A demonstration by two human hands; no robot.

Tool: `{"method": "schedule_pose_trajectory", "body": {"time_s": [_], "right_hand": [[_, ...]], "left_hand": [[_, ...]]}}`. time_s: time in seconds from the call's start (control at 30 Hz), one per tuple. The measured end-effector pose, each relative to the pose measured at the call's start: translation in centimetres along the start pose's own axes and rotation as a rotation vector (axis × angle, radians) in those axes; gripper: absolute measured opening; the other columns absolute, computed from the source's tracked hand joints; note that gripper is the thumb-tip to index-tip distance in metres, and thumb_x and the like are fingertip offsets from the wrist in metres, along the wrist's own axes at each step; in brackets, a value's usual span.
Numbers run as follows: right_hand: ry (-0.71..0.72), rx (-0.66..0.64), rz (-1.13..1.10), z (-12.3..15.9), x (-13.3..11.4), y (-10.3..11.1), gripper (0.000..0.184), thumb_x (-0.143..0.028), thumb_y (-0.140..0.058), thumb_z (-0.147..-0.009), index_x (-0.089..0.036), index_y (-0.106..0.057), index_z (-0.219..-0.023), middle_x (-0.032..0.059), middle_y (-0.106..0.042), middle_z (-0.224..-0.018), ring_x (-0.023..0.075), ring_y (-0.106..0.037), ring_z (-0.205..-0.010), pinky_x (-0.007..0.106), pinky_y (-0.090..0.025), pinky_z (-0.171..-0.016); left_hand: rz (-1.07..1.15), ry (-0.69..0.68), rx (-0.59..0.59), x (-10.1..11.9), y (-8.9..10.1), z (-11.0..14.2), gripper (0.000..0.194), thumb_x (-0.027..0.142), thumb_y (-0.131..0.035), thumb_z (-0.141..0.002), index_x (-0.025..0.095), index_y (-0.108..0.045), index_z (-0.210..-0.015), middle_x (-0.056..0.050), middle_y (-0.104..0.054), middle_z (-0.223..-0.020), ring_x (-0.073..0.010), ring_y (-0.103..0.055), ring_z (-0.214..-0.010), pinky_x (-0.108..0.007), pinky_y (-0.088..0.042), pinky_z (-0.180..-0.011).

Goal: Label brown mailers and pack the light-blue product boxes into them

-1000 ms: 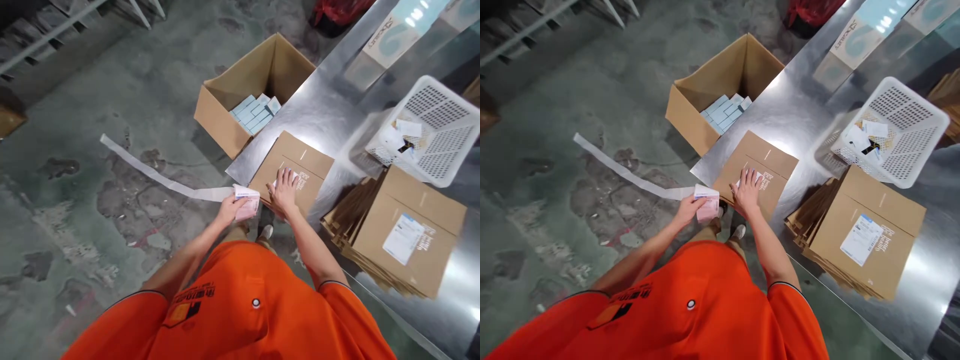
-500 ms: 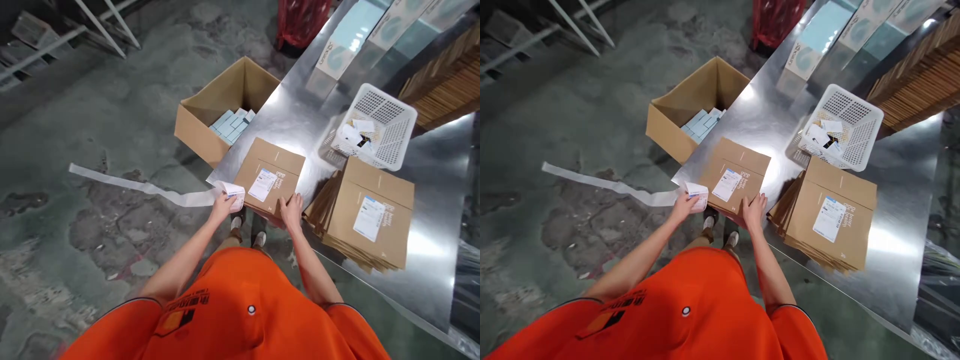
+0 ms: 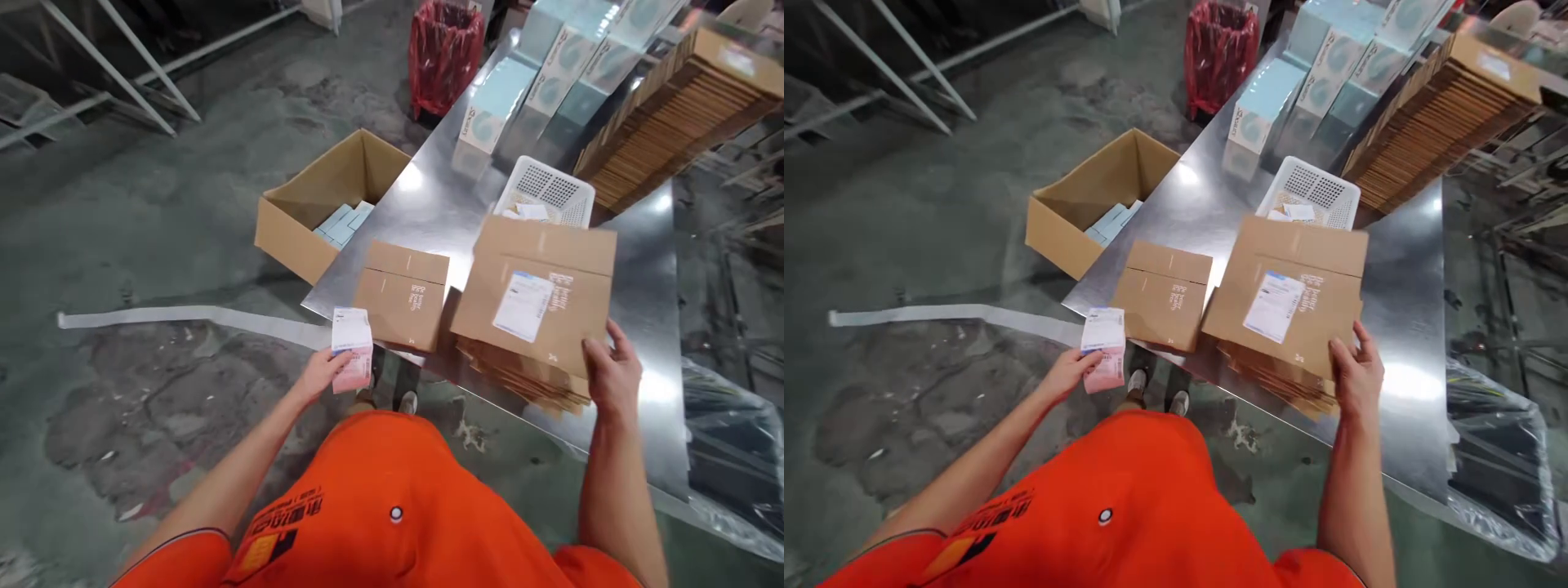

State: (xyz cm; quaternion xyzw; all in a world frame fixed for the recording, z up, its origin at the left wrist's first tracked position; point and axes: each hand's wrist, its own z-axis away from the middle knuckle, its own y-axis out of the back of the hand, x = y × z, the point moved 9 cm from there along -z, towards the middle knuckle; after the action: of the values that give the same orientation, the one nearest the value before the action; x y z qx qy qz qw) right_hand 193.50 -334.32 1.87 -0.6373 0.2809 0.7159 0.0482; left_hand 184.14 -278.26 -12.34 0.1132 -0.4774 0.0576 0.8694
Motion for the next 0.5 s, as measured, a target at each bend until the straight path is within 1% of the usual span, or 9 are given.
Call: {"method": "schedule_pose_trajectory", "body": {"time_s": [0.07,0.1,0.17,0.23,0.27,0.3,0.4,0.47,0.5], "right_hand": [[-0.071,-0.031,0.182,-1.8,1.4,4.4,0.080,-0.051,-0.076,-0.064,-0.021,-0.057,-0.135,0.0114,-0.072,-0.100,0.0308,-0.069,-0.089,0.049,-0.058,-0.078],[-0.061,-0.020,0.280,-2.2,1.3,5.4,0.077,-0.052,-0.077,-0.062,-0.020,-0.061,-0.130,0.0159,-0.070,-0.110,0.0354,-0.066,-0.102,0.053,-0.056,-0.085],[0.076,0.017,0.398,-1.7,-0.8,4.3,0.073,-0.054,-0.077,-0.064,-0.019,-0.064,-0.126,0.0200,-0.061,-0.132,0.0387,-0.054,-0.126,0.056,-0.047,-0.101],[0.230,-0.093,0.312,0.5,-3.7,-1.4,0.071,-0.056,-0.072,-0.073,-0.023,-0.058,-0.134,0.0155,-0.052,-0.144,0.0346,-0.047,-0.134,0.054,-0.042,-0.109],[0.259,-0.238,0.192,2.0,-4.9,-5.6,0.070,-0.056,-0.069,-0.078,-0.025,-0.053,-0.139,0.0126,-0.052,-0.145,0.0317,-0.050,-0.132,0.052,-0.043,-0.108],[0.245,-0.456,0.068,3.9,-5.7,-10.5,0.072,-0.056,-0.069,-0.079,-0.028,-0.049,-0.142,0.0107,-0.050,-0.147,0.0299,-0.050,-0.133,0.050,-0.044,-0.108],[0.113,-1.012,-0.155,10.6,-7.2,-22.9,0.080,-0.058,-0.075,-0.074,-0.027,-0.048,-0.142,0.0109,-0.048,-0.149,0.0280,-0.048,-0.134,0.042,-0.048,-0.104],[-0.023,-1.309,-0.188,14.5,-6.4,-28.2,0.078,-0.058,-0.077,-0.070,-0.021,-0.054,-0.134,0.0129,-0.061,-0.134,0.0266,-0.058,-0.121,0.038,-0.052,-0.095],[-0.088,-1.404,-0.176,15.8,-5.7,-30.0,0.072,-0.058,-0.079,-0.068,-0.019,-0.059,-0.126,0.0117,-0.067,-0.120,0.0246,-0.063,-0.108,0.036,-0.053,-0.087]], "left_hand": [[0.010,-0.014,-0.091,0.3,-2.0,1.9,0.044,0.051,-0.079,-0.064,0.016,-0.078,-0.091,-0.010,-0.078,-0.083,-0.0274,-0.071,-0.081,-0.034,-0.056,-0.074],[0.034,-0.020,-0.157,0.7,-3.2,2.9,0.045,0.052,-0.079,-0.065,0.017,-0.079,-0.094,-0.010,-0.079,-0.089,-0.0288,-0.072,-0.085,-0.036,-0.057,-0.077],[0.066,-0.059,-0.307,2.0,-5.7,4.7,0.047,0.053,-0.076,-0.070,0.019,-0.079,-0.102,-0.011,-0.078,-0.103,-0.0309,-0.072,-0.096,-0.040,-0.057,-0.085],[0.003,-0.158,-0.424,4.0,-7.6,6.6,0.042,0.051,-0.072,-0.077,0.021,-0.078,-0.106,-0.011,-0.075,-0.113,-0.0316,-0.069,-0.105,-0.043,-0.056,-0.093],[-0.059,-0.223,-0.468,5.1,-8.3,7.5,0.038,0.048,-0.069,-0.080,0.022,-0.078,-0.106,-0.010,-0.075,-0.115,-0.0314,-0.068,-0.109,-0.043,-0.054,-0.096],[-0.124,-0.291,-0.504,6.0,-8.9,8.4,0.033,0.045,-0.066,-0.084,0.023,-0.079,-0.104,-0.009,-0.074,-0.116,-0.0308,-0.066,-0.113,-0.042,-0.052,-0.099],[-0.259,-0.445,-0.568,7.9,-9.9,10.7,0.027,0.037,-0.060,-0.089,0.024,-0.078,-0.104,-0.007,-0.074,-0.115,-0.0287,-0.063,-0.118,-0.039,-0.050,-0.103],[-0.286,-0.465,-0.526,7.8,-9.4,11.0,0.029,0.034,-0.063,-0.087,0.024,-0.075,-0.111,-0.006,-0.073,-0.118,-0.0282,-0.062,-0.120,-0.038,-0.049,-0.104],[-0.279,-0.431,-0.480,7.3,-8.7,10.7,0.032,0.034,-0.064,-0.085,0.024,-0.074,-0.115,-0.006,-0.072,-0.122,-0.0283,-0.061,-0.121,-0.037,-0.049,-0.104]]}}
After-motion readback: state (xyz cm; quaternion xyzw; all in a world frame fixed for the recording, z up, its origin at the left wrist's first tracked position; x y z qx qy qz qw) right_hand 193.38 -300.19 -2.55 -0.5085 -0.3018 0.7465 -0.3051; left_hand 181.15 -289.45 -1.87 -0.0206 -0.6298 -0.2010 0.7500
